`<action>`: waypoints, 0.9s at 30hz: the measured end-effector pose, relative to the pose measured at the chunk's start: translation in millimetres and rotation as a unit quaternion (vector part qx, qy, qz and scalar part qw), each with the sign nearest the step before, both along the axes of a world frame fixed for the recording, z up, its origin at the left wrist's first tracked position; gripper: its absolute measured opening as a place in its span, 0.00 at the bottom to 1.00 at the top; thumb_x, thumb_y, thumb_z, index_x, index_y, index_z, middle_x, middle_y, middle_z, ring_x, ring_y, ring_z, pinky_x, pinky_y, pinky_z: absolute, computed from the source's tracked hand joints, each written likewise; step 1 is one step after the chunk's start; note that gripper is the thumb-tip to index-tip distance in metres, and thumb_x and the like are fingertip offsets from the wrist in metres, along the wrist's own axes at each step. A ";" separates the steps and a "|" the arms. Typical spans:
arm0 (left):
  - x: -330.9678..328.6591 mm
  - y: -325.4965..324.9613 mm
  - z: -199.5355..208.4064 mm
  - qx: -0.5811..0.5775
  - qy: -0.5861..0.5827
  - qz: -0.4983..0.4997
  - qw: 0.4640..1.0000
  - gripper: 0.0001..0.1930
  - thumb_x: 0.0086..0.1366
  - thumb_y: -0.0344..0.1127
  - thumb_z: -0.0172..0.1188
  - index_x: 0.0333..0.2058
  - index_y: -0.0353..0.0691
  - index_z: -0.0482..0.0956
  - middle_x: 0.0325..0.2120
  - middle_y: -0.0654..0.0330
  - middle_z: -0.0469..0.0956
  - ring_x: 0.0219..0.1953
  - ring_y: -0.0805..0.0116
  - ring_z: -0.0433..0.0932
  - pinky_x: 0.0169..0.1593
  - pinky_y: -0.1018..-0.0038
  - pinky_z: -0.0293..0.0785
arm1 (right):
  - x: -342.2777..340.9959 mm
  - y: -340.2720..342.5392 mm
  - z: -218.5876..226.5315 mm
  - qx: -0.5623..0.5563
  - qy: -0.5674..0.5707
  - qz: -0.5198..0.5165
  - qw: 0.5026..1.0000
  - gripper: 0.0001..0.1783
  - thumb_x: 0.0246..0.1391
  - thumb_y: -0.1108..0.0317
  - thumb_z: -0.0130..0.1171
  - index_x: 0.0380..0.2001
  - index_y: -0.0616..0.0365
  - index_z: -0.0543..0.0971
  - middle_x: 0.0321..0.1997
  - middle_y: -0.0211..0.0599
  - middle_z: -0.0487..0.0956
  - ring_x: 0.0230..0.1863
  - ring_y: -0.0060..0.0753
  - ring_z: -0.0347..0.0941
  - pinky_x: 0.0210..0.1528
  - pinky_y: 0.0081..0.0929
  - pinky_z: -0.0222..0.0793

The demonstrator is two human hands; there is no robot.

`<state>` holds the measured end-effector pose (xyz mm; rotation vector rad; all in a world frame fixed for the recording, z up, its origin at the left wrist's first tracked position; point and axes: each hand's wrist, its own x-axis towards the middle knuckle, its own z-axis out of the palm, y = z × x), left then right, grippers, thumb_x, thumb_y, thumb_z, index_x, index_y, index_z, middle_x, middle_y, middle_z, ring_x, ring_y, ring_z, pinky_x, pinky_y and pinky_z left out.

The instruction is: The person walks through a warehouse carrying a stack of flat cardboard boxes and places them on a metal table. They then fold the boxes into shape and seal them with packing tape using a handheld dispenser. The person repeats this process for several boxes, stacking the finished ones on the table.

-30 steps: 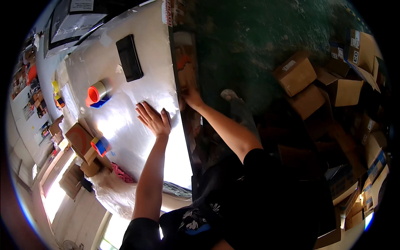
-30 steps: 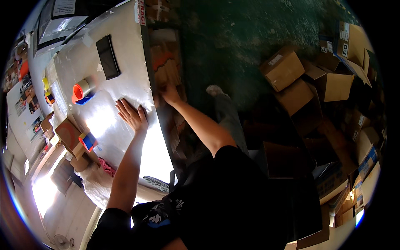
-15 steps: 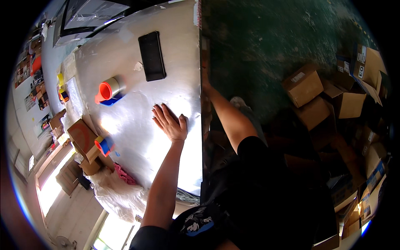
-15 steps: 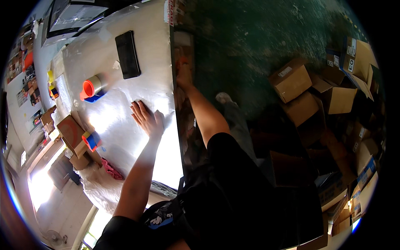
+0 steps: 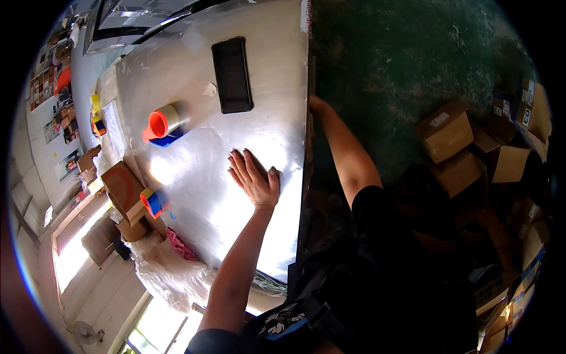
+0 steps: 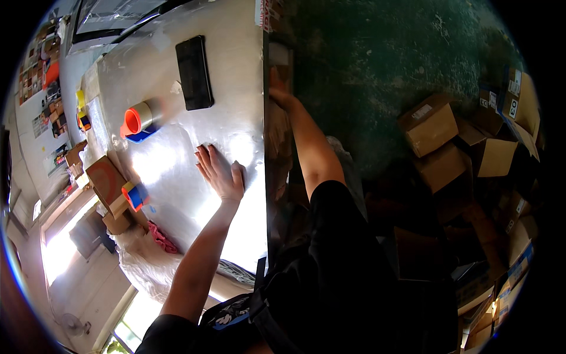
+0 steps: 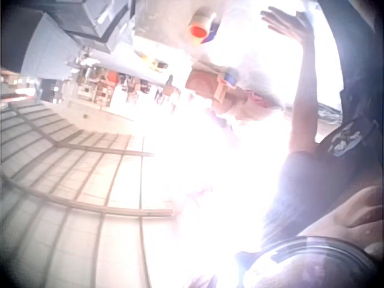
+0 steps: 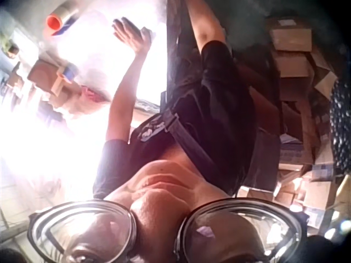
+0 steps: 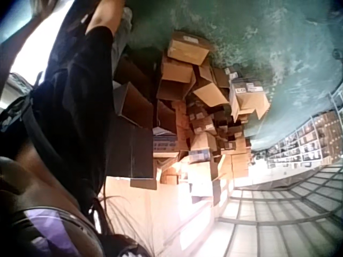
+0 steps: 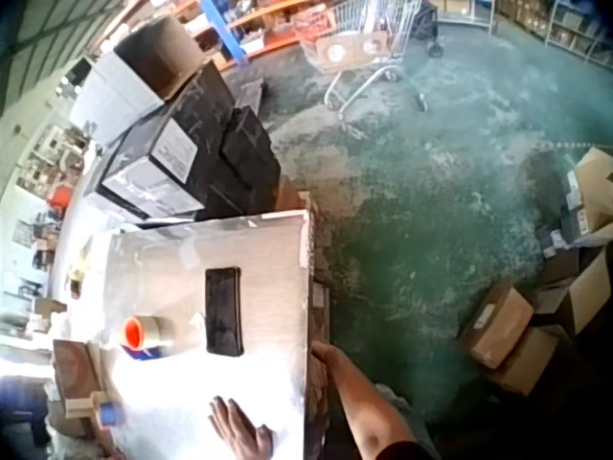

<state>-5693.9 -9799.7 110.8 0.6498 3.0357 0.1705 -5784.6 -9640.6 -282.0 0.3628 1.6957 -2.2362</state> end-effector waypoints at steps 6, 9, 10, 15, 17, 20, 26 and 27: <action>-2.4 1.8 -3.9 -0.015 0.009 -0.002 1.000 0.37 0.64 0.49 0.43 0.67 0.38 0.48 0.69 0.44 0.44 0.71 0.44 0.40 0.70 0.49 0.31 | -10.2 16.3 36.2 -0.005 0.049 0.032 0.998 0.60 0.50 0.46 0.60 0.70 0.58 0.32 0.75 0.47 0.42 0.74 0.42 0.43 0.72 0.32 0.41; 3.2 -9.9 -9.7 -0.009 0.009 0.022 1.000 0.38 0.66 0.58 0.37 0.68 0.40 0.49 0.69 0.45 0.43 0.72 0.46 0.39 0.70 0.49 0.30 | 9.7 23.6 112.8 -0.023 0.068 -0.017 0.997 0.65 0.46 0.47 0.66 0.70 0.57 0.31 0.75 0.47 0.43 0.74 0.43 0.43 0.72 0.32 0.42; 1.4 -7.7 -9.8 -0.007 0.011 0.017 1.000 0.38 0.66 0.58 0.37 0.68 0.40 0.49 0.69 0.45 0.43 0.72 0.45 0.39 0.70 0.49 0.30 | 18.9 31.1 127.3 -0.035 0.046 -0.041 0.997 0.67 0.44 0.47 0.68 0.70 0.57 0.31 0.75 0.48 0.43 0.74 0.44 0.43 0.72 0.32 0.42; -1.1 -4.9 -9.7 -0.005 0.014 0.002 1.000 0.38 0.65 0.57 0.38 0.68 0.39 0.49 0.69 0.44 0.43 0.72 0.45 0.39 0.70 0.49 0.30 | 81.0 70.1 166.7 -0.070 -0.065 -0.133 0.987 0.72 0.37 0.50 0.74 0.70 0.56 0.30 0.73 0.54 0.46 0.74 0.46 0.44 0.72 0.32 0.41; -1.0 -6.7 -11.4 -0.008 0.013 0.004 1.000 0.38 0.65 0.57 0.38 0.68 0.39 0.49 0.69 0.44 0.43 0.72 0.45 0.39 0.70 0.49 0.30 | 99.7 84.1 175.9 -0.105 -0.070 -0.163 0.979 0.72 0.38 0.51 0.73 0.71 0.54 0.30 0.72 0.60 0.47 0.73 0.49 0.44 0.72 0.34 0.41; -1.7 -8.2 -12.8 -0.007 0.014 0.002 1.000 0.38 0.65 0.57 0.38 0.68 0.39 0.49 0.69 0.44 0.43 0.72 0.45 0.39 0.70 0.49 0.30 | 111.1 87.6 178.0 -0.215 -0.079 -0.187 0.955 0.71 0.39 0.50 0.72 0.71 0.53 0.29 0.72 0.61 0.47 0.74 0.49 0.43 0.72 0.38 0.39; -0.5 -3.3 -9.5 0.001 0.027 -0.007 1.000 0.37 0.67 0.56 0.39 0.68 0.40 0.49 0.69 0.44 0.46 0.71 0.44 0.42 0.70 0.49 0.33 | 101.5 85.0 147.9 -0.160 -0.055 -0.159 0.973 0.74 0.39 0.49 0.72 0.69 0.53 0.23 0.74 0.58 0.42 0.75 0.48 0.37 0.73 0.38 0.32; -0.3 -2.5 -9.1 0.001 0.033 -0.010 0.999 0.36 0.68 0.56 0.40 0.68 0.40 0.50 0.68 0.44 0.47 0.71 0.44 0.43 0.69 0.48 0.34 | 99.6 84.7 147.3 -0.158 -0.053 -0.140 0.976 0.75 0.39 0.49 0.72 0.68 0.53 0.22 0.74 0.58 0.41 0.75 0.47 0.36 0.73 0.38 0.32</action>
